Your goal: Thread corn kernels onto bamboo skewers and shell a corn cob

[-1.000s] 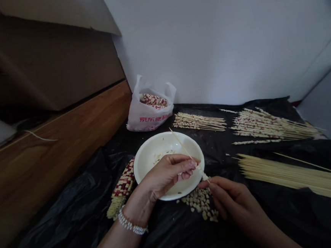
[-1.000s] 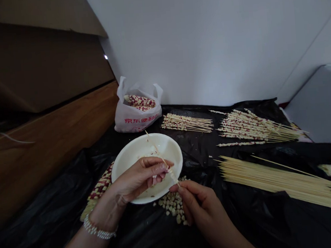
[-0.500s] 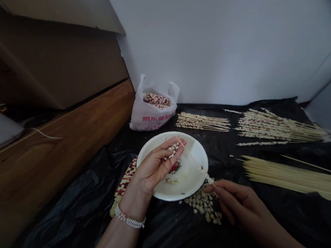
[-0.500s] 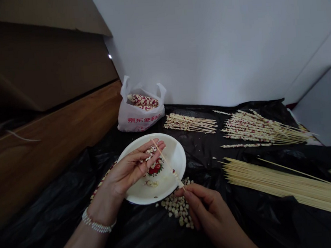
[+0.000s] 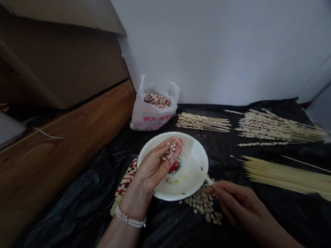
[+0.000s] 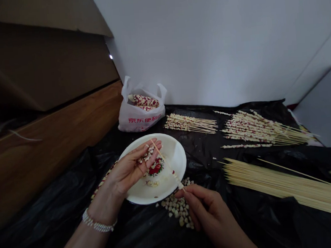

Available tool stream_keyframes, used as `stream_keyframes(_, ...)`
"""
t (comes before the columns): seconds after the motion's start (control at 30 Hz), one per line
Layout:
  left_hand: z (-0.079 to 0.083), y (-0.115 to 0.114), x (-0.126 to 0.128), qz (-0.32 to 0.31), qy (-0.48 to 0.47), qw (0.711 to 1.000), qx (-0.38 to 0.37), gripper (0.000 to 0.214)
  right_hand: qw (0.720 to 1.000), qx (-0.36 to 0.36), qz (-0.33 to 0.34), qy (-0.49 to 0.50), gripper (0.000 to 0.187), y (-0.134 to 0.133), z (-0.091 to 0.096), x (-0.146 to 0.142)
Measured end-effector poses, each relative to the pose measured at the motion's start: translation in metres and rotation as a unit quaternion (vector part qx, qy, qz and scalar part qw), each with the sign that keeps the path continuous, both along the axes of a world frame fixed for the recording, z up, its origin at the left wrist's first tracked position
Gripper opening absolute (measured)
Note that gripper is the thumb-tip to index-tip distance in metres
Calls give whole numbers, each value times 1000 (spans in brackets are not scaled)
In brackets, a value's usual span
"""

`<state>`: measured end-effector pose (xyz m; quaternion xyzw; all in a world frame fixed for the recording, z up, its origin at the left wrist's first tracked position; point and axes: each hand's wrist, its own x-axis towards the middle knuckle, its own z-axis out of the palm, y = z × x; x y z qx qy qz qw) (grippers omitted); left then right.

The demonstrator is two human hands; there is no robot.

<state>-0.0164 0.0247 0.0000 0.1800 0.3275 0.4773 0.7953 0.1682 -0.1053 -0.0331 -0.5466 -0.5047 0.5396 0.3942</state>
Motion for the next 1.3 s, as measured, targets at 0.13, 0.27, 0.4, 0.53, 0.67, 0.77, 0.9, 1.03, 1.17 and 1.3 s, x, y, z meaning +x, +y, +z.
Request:
stream_keyframes(0.13, 1, 0, -1, 24, 6, 1000, -10, 35, 1000, 4, 7, 3, 43, 0, -1, 0)
stream_keyframes(0.27, 1, 2, -1, 36, 15, 999, -14, 33, 999, -20, 16, 25, 41, -2, -3, -1)
stream_keyframes(0.4, 1, 3, -1, 27, 12, 1000, -1, 30, 999, -32, 33, 19, 43, -2, -3, -2)
stream_keyframes(0.53, 0, 2, -2, 6, 7, 1000, 5, 28, 999, -32, 26, 18, 43, -2, -2, -2)
stream_keyframes(0.67, 0, 2, -2, 13, 13, 1000, 7, 25, 999, -36, 23, 29, 41, -1, -2, -3)
stream_keyframes(0.77, 0, 3, -1, 19, 16, 1000, -1, 24, 998, -33, 18, 41, 41, -2, -3, -3)
stream_keyframes(0.9, 4, 2, -1, 31, 24, 999, -19, 28, 998, -38, 11, 39, 41, -2, -2, -4)
stream_keyframes(1.03, 7, 1, 0, 36, 29, 998, -32, 28, 999, -37, 9, 32, 41, -3, -1, -4)
stream_keyframes(1.17, 4, 2, 0, 47, 32, 998, -37, 28, 999, -32, 7, 36, 40, -3, -3, -2)
stream_keyframes(1.3, 2, 5, 0, 59, 27, 997, -38, 31, 998, -33, 14, 43, 40, -3, -4, -3)
